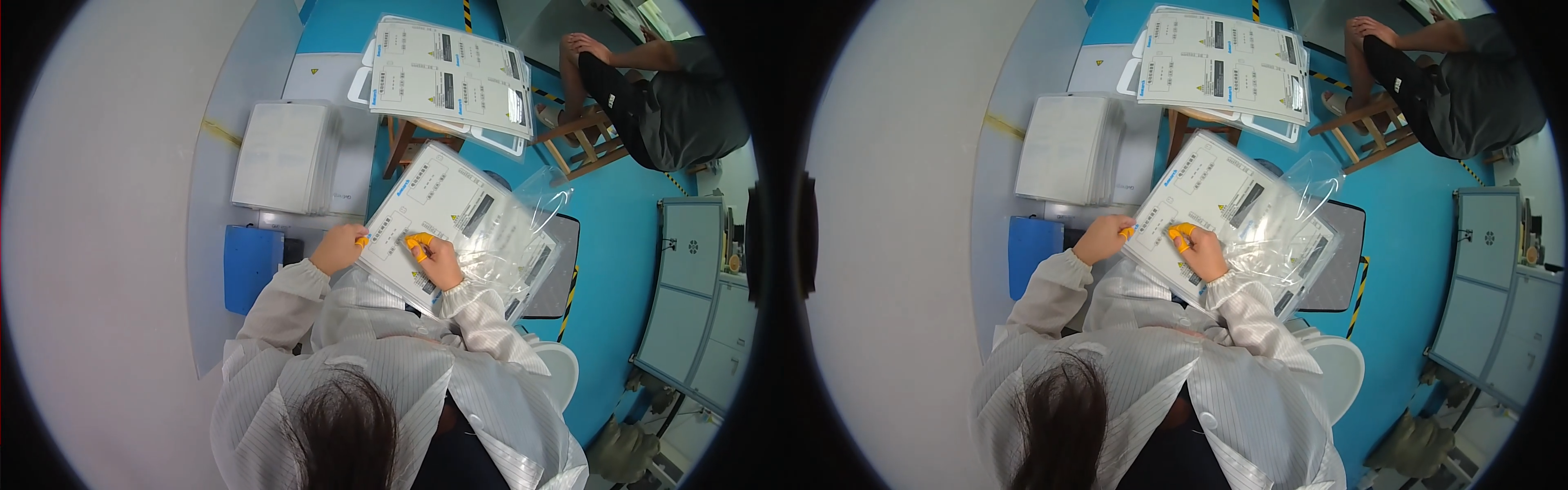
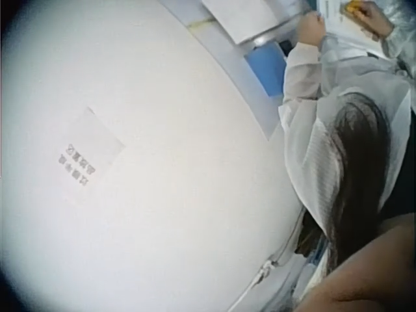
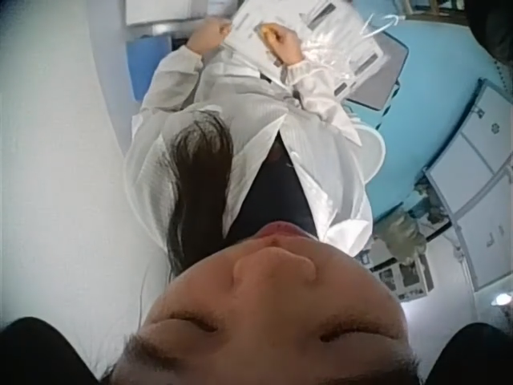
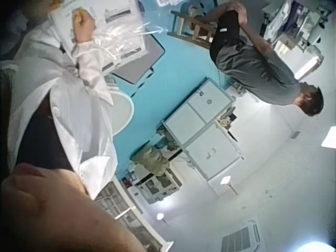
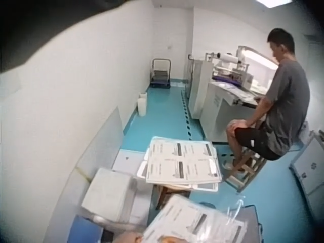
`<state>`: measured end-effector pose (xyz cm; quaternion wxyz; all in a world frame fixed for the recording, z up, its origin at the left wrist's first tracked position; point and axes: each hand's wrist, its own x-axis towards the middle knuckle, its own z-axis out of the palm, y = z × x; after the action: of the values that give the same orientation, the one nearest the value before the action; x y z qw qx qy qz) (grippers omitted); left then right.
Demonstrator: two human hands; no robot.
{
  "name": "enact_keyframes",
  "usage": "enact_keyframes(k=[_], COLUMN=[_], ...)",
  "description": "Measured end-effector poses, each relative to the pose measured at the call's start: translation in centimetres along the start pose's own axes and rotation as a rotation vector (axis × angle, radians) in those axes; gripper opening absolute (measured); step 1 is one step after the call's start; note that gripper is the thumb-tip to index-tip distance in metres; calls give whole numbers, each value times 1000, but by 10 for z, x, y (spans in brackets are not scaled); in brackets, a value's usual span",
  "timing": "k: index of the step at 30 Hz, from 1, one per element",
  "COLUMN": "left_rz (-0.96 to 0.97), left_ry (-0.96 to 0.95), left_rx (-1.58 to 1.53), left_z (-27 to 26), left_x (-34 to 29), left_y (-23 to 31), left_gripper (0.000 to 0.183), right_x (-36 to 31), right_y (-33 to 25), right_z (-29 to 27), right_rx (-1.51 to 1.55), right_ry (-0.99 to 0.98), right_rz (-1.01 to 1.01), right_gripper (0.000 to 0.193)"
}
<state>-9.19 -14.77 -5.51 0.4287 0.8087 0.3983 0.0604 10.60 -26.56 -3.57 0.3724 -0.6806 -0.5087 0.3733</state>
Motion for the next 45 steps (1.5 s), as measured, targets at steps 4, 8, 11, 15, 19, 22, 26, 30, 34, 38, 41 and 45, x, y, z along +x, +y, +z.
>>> enact_keyframes(k=[4, 8, 11, 15, 19, 22, 26, 30, 34, 38, 41, 45], left_rz=[-107, -89, -123, -133, -114, -165, -159, -149, -137, -146, -182, -191], left_ry=[-68, 9, -11, 9, 19, 83, 6, 52, 19, 40, 12, -12], left_rx=[44, 72, 102, 84, 89, 76, 55, 65, 66, 95, 86, 69], left_z=[-1, -3, -7, -2, -4, -6, -6, 1, 1, 2, -2, -6], left_x=[3, 2, -1, -7, -9, -10, -11, -13, -11, -9, -9, -8], left_y=[1, -3, 1, -1, -4, 1, 3, 1, 1, -1, 0, -3], left_gripper=[27, 27, 26, 25, 23, 23, 21, 16, 16, 19, 18, 20], right_x=[-2, -6, -7, -9, -9, -10, -10, -9, -10, -9, -10, -10], right_y=[3, -4, 3, -2, 0, 1, 4, -1, -1, 7, 9, 4], right_z=[1, -2, 1, -1, 0, -1, 0, -1, -2, 2, 1, -1], right_rx=[-10, -32, -11, -60, -34, -21, -28, -42, -40, 12, 14, -25], right_ry=[12, 11, 37, 28, 36, 44, 60, 53, 46, 65, 61, 44], right_rz=[-6, 18, -3, 14, 11, 2, -15, -6, 16, -8, -11, 12], right_gripper=[20, 19, 20, 20, 20, 21, 21, 20, 21, 20, 20, 20])
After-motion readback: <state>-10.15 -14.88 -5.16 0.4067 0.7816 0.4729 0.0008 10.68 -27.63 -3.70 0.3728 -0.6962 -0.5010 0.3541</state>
